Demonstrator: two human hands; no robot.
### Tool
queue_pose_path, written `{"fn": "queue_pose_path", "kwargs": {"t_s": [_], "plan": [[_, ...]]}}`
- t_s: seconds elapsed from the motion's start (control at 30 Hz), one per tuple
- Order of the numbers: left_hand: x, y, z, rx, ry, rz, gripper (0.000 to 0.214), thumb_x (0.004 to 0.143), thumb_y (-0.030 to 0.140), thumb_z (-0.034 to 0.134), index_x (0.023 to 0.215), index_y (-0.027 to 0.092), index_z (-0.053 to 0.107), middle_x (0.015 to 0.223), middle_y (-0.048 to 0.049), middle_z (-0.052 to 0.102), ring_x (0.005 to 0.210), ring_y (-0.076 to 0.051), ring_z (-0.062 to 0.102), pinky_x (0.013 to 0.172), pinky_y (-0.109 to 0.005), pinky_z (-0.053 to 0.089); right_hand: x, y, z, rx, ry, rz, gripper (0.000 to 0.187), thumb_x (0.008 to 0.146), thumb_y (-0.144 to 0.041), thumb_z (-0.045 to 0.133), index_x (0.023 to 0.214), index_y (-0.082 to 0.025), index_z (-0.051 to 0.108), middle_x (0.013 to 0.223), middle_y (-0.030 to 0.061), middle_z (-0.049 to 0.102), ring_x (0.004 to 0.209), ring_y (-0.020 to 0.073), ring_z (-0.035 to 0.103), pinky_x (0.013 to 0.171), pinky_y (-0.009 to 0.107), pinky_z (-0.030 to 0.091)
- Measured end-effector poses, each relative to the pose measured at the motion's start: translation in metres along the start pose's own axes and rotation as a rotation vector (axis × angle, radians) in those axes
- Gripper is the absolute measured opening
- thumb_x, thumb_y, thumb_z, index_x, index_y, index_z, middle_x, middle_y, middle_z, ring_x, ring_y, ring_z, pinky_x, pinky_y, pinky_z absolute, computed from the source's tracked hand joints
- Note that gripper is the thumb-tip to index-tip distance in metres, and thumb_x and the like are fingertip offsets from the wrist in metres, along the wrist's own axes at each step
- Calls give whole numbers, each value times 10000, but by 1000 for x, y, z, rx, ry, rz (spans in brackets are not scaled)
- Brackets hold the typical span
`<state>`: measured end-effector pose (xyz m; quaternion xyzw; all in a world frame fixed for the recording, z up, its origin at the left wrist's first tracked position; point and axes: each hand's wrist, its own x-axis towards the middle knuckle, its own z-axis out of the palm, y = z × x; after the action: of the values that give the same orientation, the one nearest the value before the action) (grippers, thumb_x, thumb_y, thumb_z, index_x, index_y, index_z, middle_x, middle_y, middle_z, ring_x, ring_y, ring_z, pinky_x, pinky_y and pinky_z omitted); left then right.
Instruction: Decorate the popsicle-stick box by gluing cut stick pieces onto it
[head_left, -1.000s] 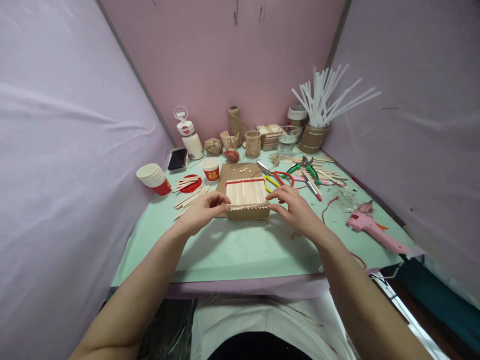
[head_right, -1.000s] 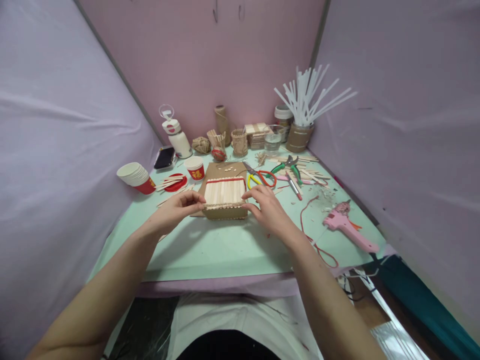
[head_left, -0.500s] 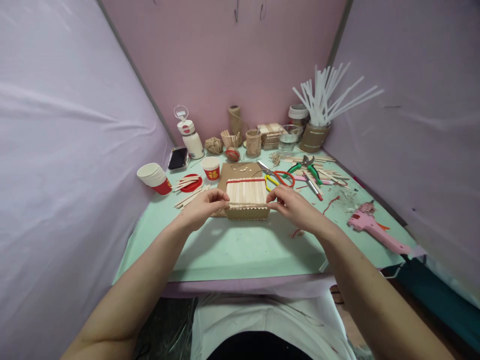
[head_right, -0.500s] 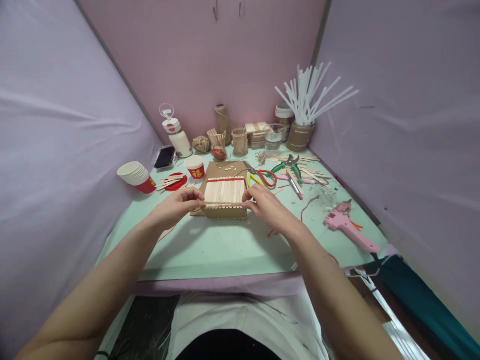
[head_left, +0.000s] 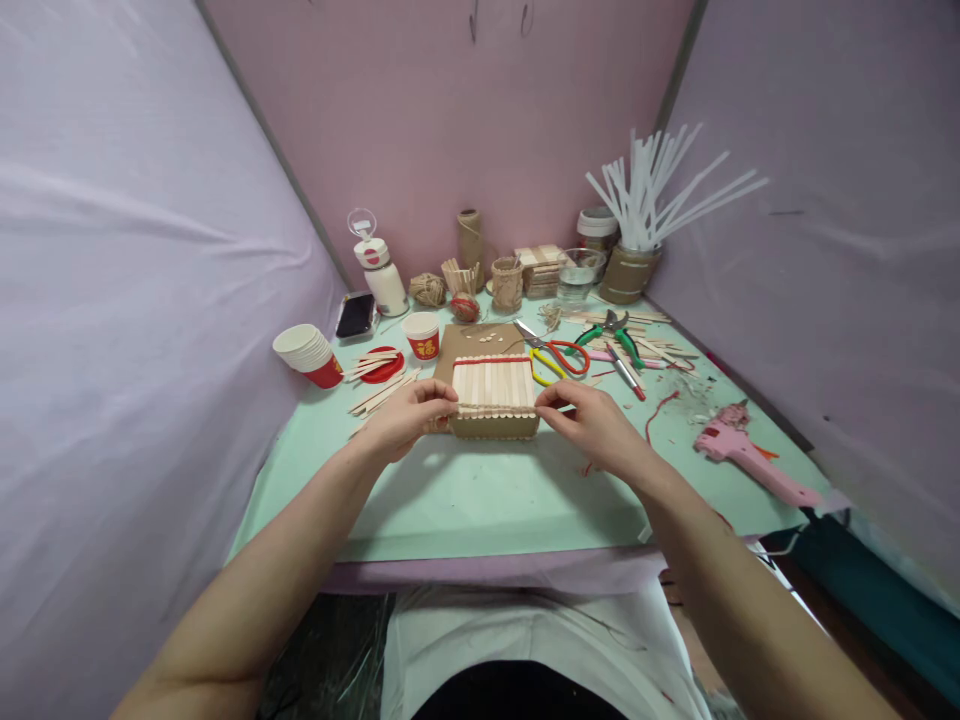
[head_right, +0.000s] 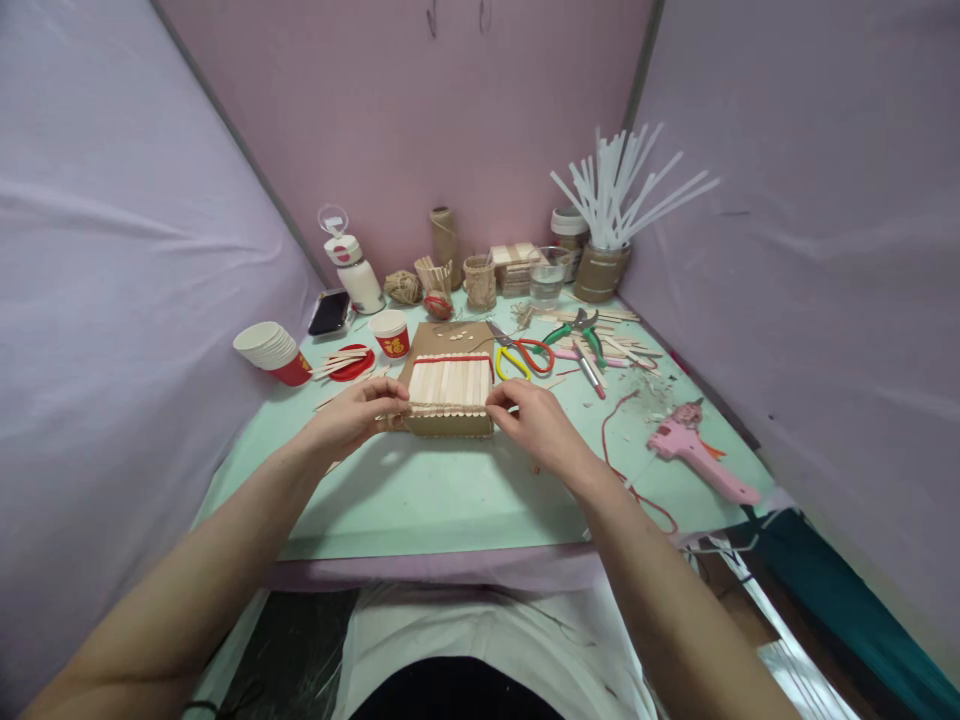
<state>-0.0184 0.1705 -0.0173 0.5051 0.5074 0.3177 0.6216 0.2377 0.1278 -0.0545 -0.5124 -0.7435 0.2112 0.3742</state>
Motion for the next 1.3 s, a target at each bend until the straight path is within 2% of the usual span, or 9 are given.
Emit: {"fn": "queue_pose_path", "kwargs": {"t_s": [0.47, 0.83, 0.97, 1.1, 1.3], "plan": [[3, -3, -3, -94, -2, -1, 233, 545, 176, 770, 715, 149, 613, 668, 12, 616, 630, -108, 570, 608, -252, 460, 4, 1, 0, -94, -88, -17, 95, 777, -120, 482, 766, -208, 514, 766, 14, 577, 688, 152, 532, 631, 266, 388], [5, -10, -8, -83, -14, 20, 218, 545, 195, 749, 690, 156, 590, 629, 24, 593, 584, -103, 560, 592, -247, 435, 5, 2, -1, -103, -108, -30, 84, 766, -128, 479, 765, -211, 497, 784, 21, 575, 711, 162, 525, 647, 275, 394], [2, -6, -11, 12, -15, 20, 240, 568, 184, 759, 757, 156, 614, 667, 27, 602, 579, -83, 530, 551, -216, 384, 6, 0, -1, -105, -114, -46, 82, 786, -132, 483, 774, -208, 512, 784, 21, 580, 709, 161, 530, 650, 277, 401], [-3, 0, -11, 158, -25, 7, 215, 603, 216, 735, 764, 164, 603, 613, 38, 574, 530, -75, 480, 518, -213, 333, 5, -1, -2, -110, -111, -61, 81, 810, -135, 489, 788, -206, 523, 798, 25, 587, 723, 164, 545, 658, 281, 409], [-2, 0, -9, 187, -15, 14, 195, 600, 216, 706, 753, 169, 594, 568, 50, 546, 529, -81, 476, 533, -220, 342, 1, -11, -3, -146, -56, -114, 42, 848, -170, 527, 869, -196, 551, 885, 55, 598, 831, 198, 558, 739, 315, 420]]}}
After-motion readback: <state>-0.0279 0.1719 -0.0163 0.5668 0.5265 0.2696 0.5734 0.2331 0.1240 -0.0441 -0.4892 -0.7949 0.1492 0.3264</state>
